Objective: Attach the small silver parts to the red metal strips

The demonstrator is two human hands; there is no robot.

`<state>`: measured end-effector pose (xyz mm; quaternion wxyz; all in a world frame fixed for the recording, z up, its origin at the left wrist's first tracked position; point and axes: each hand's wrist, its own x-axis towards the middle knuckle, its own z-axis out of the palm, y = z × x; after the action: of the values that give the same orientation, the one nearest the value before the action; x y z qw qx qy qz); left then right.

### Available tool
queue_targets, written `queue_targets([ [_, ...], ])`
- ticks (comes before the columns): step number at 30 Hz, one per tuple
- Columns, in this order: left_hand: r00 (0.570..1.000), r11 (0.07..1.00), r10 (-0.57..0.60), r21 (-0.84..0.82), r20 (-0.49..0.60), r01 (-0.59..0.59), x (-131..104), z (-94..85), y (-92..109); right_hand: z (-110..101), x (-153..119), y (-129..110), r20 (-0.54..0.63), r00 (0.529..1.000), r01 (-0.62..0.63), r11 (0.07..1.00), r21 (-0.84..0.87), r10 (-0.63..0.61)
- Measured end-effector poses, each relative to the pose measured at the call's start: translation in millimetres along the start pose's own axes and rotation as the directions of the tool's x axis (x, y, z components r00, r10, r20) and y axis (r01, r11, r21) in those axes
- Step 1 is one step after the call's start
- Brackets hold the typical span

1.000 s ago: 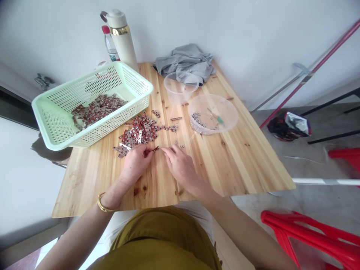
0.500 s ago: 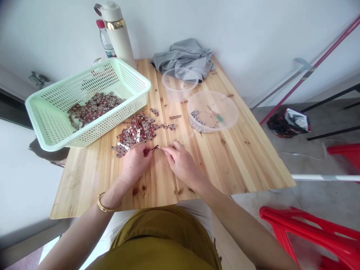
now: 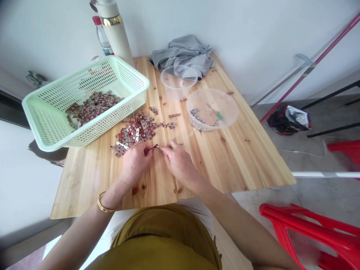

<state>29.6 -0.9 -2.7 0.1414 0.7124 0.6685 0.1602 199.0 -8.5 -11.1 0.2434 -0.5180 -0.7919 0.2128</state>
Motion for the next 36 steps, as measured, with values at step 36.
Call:
queue_targets([
  [36,0.991,0.969,0.128,-0.205,-0.049,-0.135,-10,1.2,-10,-21,-9,21,-0.283,0.952,-0.086,0.990,0.115,0.115],
])
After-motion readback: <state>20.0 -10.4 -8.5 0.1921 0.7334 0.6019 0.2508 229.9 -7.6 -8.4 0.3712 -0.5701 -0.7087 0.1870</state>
